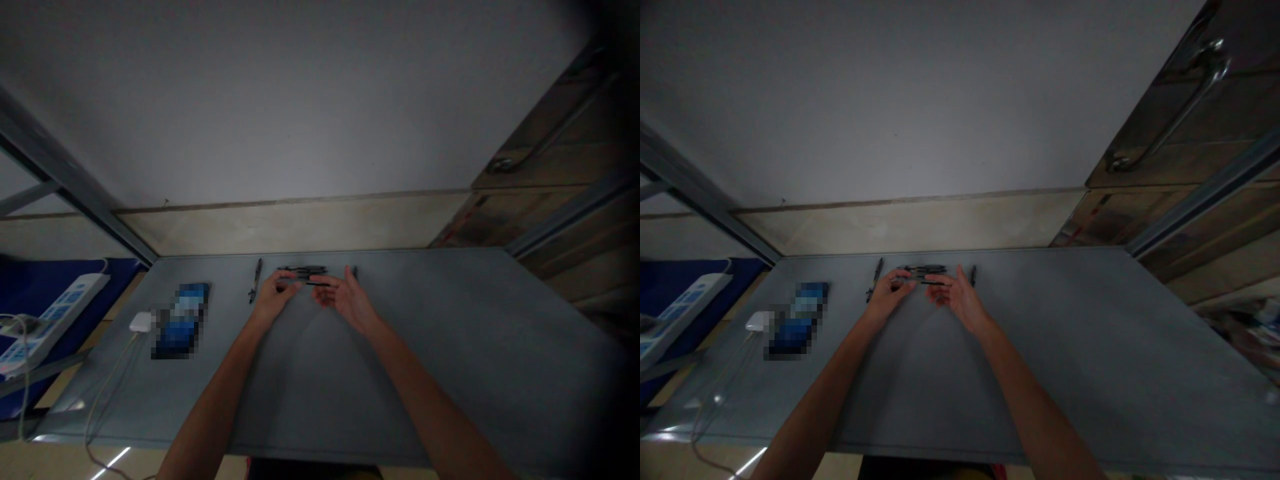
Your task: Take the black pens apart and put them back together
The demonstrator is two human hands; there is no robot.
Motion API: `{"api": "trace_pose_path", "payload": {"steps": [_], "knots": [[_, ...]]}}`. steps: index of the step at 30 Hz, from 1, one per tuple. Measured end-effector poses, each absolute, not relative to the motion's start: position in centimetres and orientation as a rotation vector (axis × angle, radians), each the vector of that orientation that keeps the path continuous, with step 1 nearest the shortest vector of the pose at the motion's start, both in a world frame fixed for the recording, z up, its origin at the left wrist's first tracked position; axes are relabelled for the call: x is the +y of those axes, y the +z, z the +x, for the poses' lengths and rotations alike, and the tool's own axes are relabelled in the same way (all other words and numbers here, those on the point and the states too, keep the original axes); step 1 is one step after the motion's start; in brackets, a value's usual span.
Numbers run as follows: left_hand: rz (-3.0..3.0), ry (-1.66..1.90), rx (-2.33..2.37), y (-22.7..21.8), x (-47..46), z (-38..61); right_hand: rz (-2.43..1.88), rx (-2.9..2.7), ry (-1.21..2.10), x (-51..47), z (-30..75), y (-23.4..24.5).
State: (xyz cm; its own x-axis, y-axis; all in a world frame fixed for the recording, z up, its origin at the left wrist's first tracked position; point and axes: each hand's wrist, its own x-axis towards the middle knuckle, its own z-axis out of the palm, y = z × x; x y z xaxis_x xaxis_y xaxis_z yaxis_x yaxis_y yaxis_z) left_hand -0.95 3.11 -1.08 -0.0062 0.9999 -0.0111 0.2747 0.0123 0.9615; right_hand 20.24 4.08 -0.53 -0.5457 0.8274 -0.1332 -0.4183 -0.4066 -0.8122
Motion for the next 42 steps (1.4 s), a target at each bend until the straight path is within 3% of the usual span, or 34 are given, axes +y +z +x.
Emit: {"api": "trace_pose_path", "payload": {"steps": [42], "knots": [[1.49, 1.095, 1.45, -0.85, 2.97, -0.63, -0.731, -1.032, 1.98, 3.94, 20.23, 0.03]]}}
